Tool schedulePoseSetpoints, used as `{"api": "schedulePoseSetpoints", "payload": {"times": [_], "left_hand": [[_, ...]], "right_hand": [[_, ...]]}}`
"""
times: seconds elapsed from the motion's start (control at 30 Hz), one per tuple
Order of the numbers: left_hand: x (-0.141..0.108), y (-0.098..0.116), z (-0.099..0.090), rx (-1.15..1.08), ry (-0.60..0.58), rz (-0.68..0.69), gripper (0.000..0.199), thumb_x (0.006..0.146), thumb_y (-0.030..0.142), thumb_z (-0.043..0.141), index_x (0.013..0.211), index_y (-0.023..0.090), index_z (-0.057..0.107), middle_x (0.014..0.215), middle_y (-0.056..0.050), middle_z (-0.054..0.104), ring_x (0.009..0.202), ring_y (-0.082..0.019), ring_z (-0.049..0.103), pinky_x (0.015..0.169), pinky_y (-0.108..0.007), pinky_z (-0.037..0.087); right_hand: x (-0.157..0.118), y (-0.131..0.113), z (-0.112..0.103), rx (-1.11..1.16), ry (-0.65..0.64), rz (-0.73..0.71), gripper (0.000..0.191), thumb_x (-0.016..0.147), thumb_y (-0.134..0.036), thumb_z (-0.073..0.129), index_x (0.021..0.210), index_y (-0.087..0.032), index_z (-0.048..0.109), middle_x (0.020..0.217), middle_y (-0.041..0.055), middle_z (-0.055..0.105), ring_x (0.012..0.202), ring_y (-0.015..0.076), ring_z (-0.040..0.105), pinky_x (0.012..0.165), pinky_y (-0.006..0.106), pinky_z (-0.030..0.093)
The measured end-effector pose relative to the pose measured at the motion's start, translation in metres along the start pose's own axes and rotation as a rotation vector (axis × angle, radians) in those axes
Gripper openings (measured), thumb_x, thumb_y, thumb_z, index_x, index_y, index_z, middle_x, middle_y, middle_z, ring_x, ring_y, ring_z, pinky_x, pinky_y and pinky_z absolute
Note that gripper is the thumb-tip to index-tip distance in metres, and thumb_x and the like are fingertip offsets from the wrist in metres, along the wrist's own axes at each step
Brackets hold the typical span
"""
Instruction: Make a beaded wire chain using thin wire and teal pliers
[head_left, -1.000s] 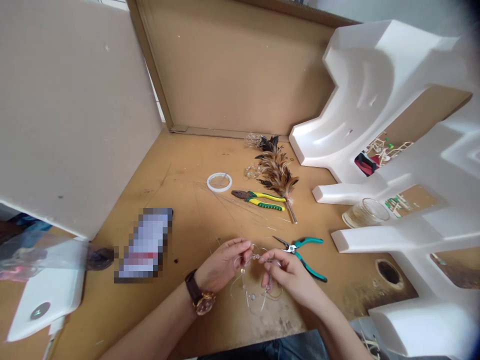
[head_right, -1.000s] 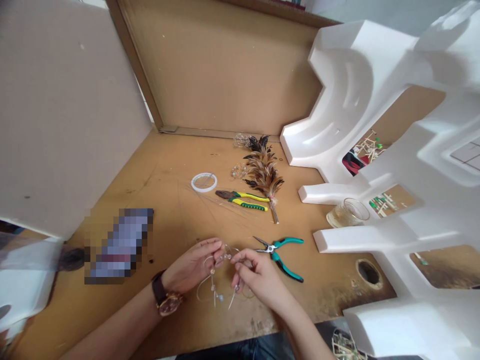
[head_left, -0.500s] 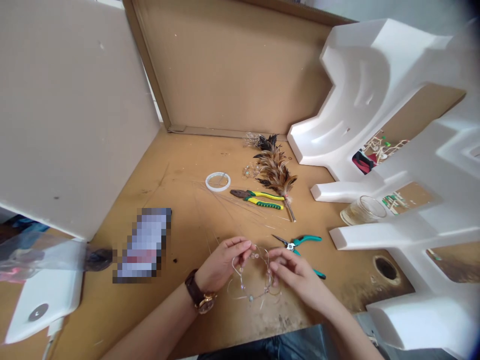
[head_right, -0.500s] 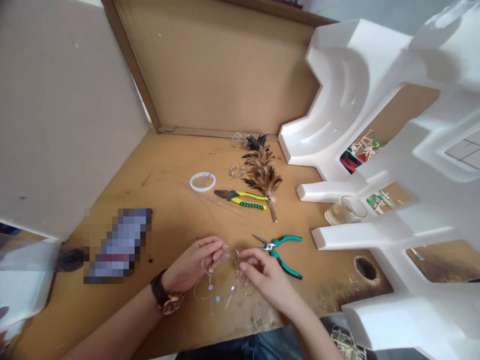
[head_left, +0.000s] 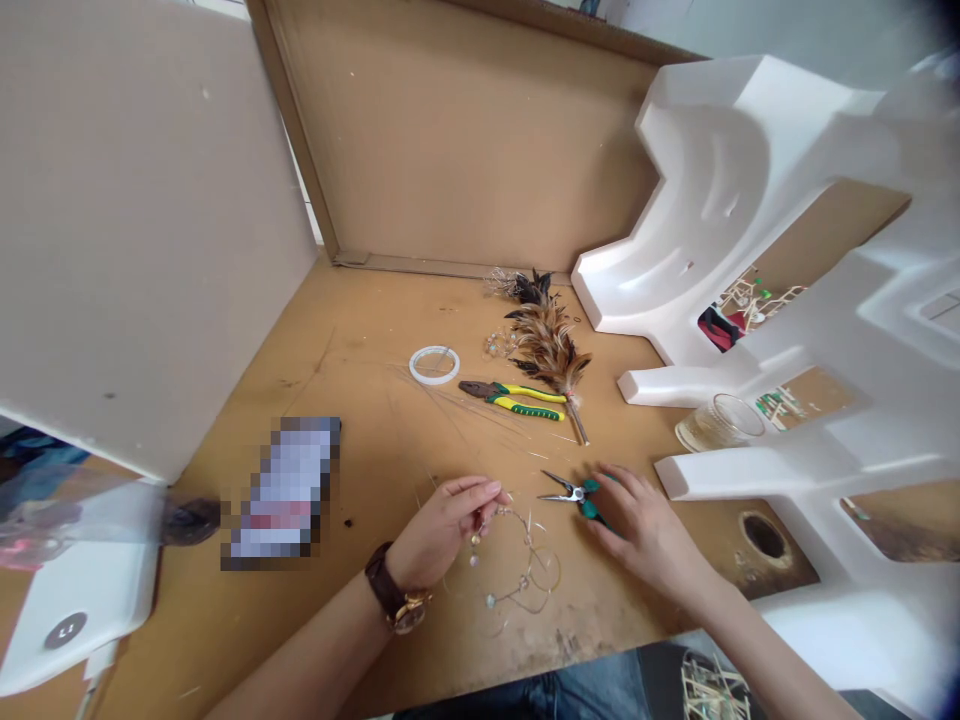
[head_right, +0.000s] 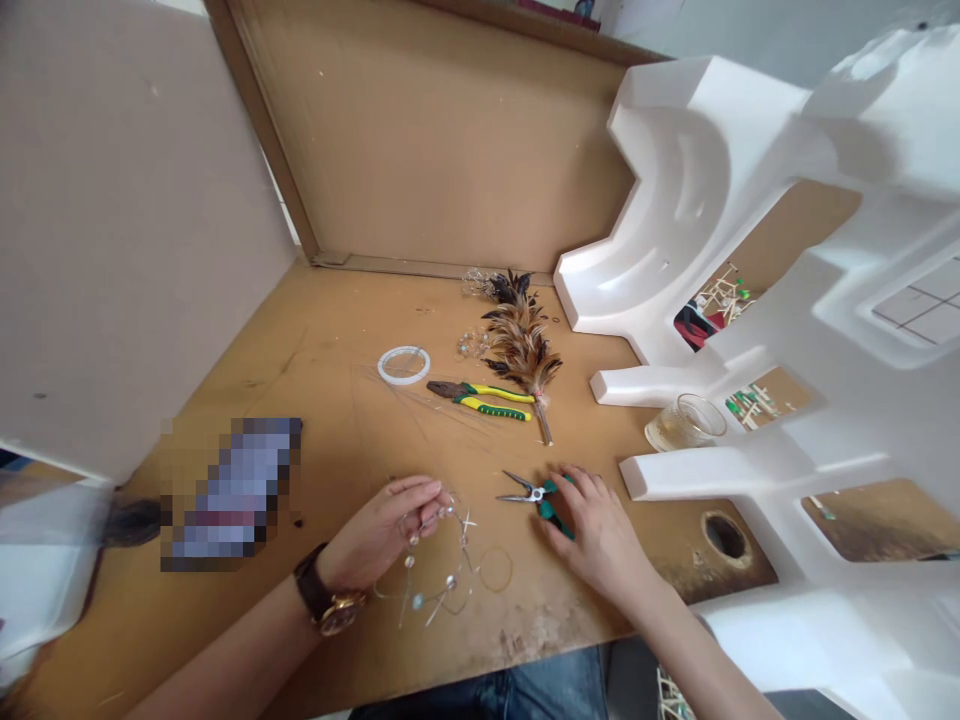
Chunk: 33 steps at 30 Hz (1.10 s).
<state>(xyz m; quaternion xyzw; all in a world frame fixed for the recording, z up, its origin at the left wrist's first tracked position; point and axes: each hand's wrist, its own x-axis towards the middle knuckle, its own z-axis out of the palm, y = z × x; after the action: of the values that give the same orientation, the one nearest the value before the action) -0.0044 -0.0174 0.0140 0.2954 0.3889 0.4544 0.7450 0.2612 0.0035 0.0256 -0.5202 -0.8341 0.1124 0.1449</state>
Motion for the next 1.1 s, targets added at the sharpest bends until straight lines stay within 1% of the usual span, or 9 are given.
{"api": "schedulePoseSetpoints", "payload": {"times": [0.07, 0.13, 0.27, 0.33, 0.43, 0.57, 0.7, 0.83, 1.1], "left_hand": [[-0.001, -0.001, 0.0, 0.049, 0.006, 0.005, 0.026, 0.074, 0.037, 0.062, 0.071, 0.012, 0.068, 0.054, 0.002, 0.046, 0.052, -0.007, 0.038, 0.05, -0.02, 0.029], [-0.001, -0.001, 0.001, 0.11, 0.015, 0.012, 0.026, 0.075, 0.037, 0.061, 0.071, 0.013, 0.068, 0.055, 0.002, 0.046, 0.052, -0.007, 0.038, 0.051, -0.021, 0.029], [-0.002, 0.0, 0.002, 0.177, 0.02, 0.049, 0.025, 0.075, 0.037, 0.06, 0.068, 0.014, 0.068, 0.055, 0.002, 0.049, 0.054, -0.009, 0.04, 0.053, -0.022, 0.03], [-0.003, 0.001, 0.002, 0.179, 0.015, 0.061, 0.024, 0.075, 0.036, 0.061, 0.067, 0.014, 0.068, 0.055, 0.002, 0.049, 0.055, -0.009, 0.04, 0.054, -0.022, 0.03], [-0.003, 0.001, 0.002, 0.109, 0.017, 0.036, 0.023, 0.074, 0.036, 0.062, 0.068, 0.014, 0.068, 0.055, 0.001, 0.05, 0.055, -0.009, 0.04, 0.054, -0.022, 0.03], [-0.003, 0.002, 0.004, -0.041, 0.032, -0.001, 0.022, 0.07, 0.035, 0.066, 0.065, 0.014, 0.066, 0.061, -0.001, 0.054, 0.06, -0.011, 0.045, 0.057, -0.022, 0.032], [-0.002, 0.001, 0.005, -0.123, 0.061, 0.005, 0.021, 0.068, 0.034, 0.068, 0.066, 0.013, 0.066, 0.068, -0.003, 0.059, 0.067, -0.012, 0.05, 0.065, -0.023, 0.036], [-0.001, -0.003, 0.003, -0.135, 0.018, 0.024, 0.018, 0.073, 0.031, 0.064, 0.069, 0.014, 0.066, 0.069, -0.002, 0.06, 0.07, -0.012, 0.05, 0.071, -0.024, 0.037], [-0.002, 0.0, 0.006, -0.124, -0.003, 0.014, 0.022, 0.074, 0.034, 0.062, 0.066, 0.013, 0.064, 0.07, -0.002, 0.058, 0.067, -0.012, 0.05, 0.068, -0.024, 0.037]], "right_hand": [[0.001, -0.015, -0.007, 0.208, 0.044, 0.069, 0.031, 0.082, -0.035, 0.049, 0.109, -0.021, 0.056, 0.112, 0.0104, 0.058, 0.102, 0.0232, 0.053, 0.09, 0.042, 0.041], [0.004, -0.036, -0.012, 0.451, -0.024, 0.168, 0.025, 0.083, -0.036, 0.048, 0.101, -0.022, 0.059, 0.101, 0.0083, 0.062, 0.09, 0.0202, 0.058, 0.08, 0.037, 0.046], [0.013, -0.078, -0.006, 0.646, -0.114, 0.154, 0.047, 0.073, -0.031, 0.062, 0.117, -0.023, 0.049, 0.1, 0.0062, 0.061, 0.089, 0.0187, 0.057, 0.079, 0.034, 0.046], [0.017, -0.088, 0.004, 0.727, -0.14, 0.157, 0.04, 0.074, -0.025, 0.058, 0.113, -0.022, 0.05, 0.09, 0.0039, 0.062, 0.08, 0.0159, 0.058, 0.073, 0.031, 0.047], [0.019, -0.09, 0.017, 0.821, -0.187, 0.226, 0.024, 0.076, -0.021, 0.052, 0.1, -0.02, 0.054, 0.072, 0.0003, 0.061, 0.066, 0.0131, 0.057, 0.062, 0.027, 0.046], [0.018, -0.088, 0.024, 0.88, -0.198, 0.267, 0.015, 0.073, -0.021, 0.054, 0.088, -0.019, 0.056, 0.067, -0.0001, 0.06, 0.061, 0.0123, 0.055, 0.058, 0.025, 0.044], [0.017, -0.089, 0.027, 0.983, -0.215, 0.279, 0.016, 0.072, -0.023, 0.056, 0.088, -0.019, 0.055, 0.068, -0.0008, 0.059, 0.061, 0.0114, 0.054, 0.059, 0.025, 0.044], [0.017, -0.089, 0.03, 1.054, -0.216, 0.292, 0.015, 0.073, -0.023, 0.056, 0.088, -0.019, 0.054, 0.067, -0.0016, 0.057, 0.059, 0.0103, 0.053, 0.058, 0.025, 0.043], [0.016, -0.09, 0.029, 1.072, -0.204, 0.309, 0.017, 0.072, -0.026, 0.058, 0.087, -0.02, 0.054, 0.068, -0.0013, 0.058, 0.058, 0.0107, 0.053, 0.058, 0.026, 0.044]]}}
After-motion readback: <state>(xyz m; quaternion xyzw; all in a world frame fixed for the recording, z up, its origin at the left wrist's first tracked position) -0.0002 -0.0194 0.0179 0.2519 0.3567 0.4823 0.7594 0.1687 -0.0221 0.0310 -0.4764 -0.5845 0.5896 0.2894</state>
